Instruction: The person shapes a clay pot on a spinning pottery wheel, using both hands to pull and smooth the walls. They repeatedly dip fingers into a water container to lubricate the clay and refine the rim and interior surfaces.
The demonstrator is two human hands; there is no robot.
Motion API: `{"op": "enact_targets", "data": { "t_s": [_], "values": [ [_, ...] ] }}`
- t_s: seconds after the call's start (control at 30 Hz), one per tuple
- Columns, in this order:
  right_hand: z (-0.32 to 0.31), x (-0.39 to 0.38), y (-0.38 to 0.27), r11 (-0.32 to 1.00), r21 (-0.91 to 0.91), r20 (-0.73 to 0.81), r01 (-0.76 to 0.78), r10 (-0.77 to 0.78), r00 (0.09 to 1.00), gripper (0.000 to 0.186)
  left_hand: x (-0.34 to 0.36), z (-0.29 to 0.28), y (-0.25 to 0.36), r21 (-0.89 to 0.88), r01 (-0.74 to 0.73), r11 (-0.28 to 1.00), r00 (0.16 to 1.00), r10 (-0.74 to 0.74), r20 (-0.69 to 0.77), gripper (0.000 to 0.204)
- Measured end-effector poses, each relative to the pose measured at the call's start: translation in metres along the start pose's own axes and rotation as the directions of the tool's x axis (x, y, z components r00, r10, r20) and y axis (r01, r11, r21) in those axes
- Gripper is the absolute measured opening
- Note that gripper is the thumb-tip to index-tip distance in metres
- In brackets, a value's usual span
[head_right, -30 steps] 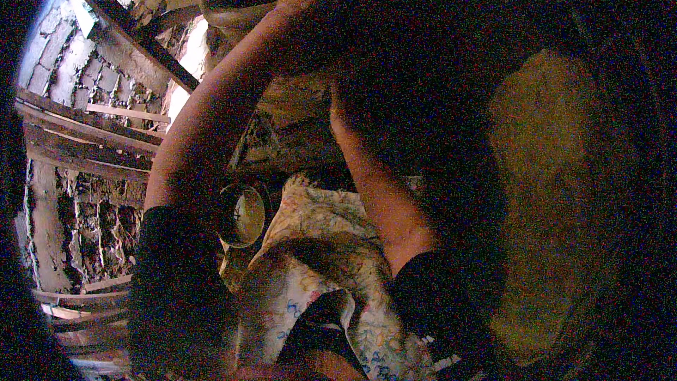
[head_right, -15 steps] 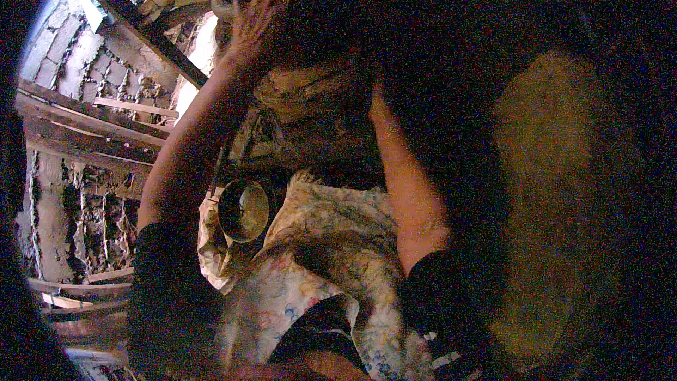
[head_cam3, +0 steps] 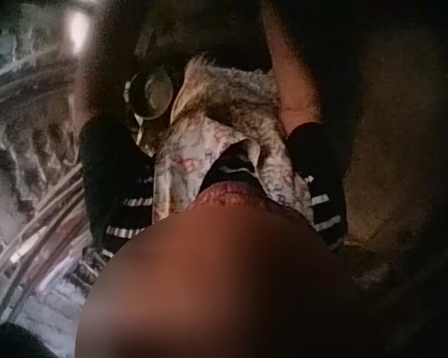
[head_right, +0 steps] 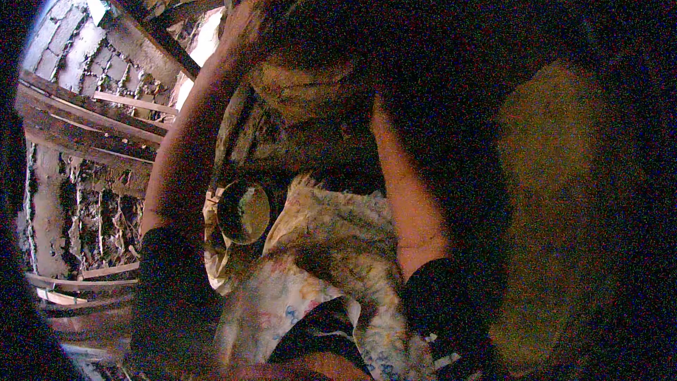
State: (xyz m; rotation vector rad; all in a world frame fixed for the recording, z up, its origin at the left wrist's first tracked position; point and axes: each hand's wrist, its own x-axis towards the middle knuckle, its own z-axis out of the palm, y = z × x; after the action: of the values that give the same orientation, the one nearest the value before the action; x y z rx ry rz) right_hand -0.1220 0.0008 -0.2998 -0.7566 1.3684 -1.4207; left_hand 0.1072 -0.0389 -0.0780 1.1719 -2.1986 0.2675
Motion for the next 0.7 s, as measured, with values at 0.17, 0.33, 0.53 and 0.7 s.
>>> {"op": "enact_targets", "data": {
  "t_s": [0.17,0.33,0.53,0.7],
  "values": [
    [0.002,0.004,0.008,0.999,-0.04,-0.023,0.019,-0.02,1.0,0.076,0.064,0.027,-0.02,0.137,-0.195,0.971,0.958,0.159,0.238,0.037],
    [0.001,-0.01,0.013,0.998,-0.06,-0.029,0.026,-0.028,0.999,0.075,0.044,0.023,0.006,-0.09,0.26,0.961,0.951,-0.239,0.198,0.058],
    [0.003,-0.02,0.017,0.999,-0.048,-0.022,0.019,-0.02,1.0,0.075,-0.023,-0.005,0.021,0.037,0.018,0.999,0.954,-0.006,-0.299,0.066],
    [-0.004,-0.012,0.015,1.0,-0.03,0.005,0.003,-0.003,1.0,0.074,-0.004,-0.032,0.008,-0.117,-0.117,0.986,0.94,0.073,-0.332,0.051]
  ]
}}
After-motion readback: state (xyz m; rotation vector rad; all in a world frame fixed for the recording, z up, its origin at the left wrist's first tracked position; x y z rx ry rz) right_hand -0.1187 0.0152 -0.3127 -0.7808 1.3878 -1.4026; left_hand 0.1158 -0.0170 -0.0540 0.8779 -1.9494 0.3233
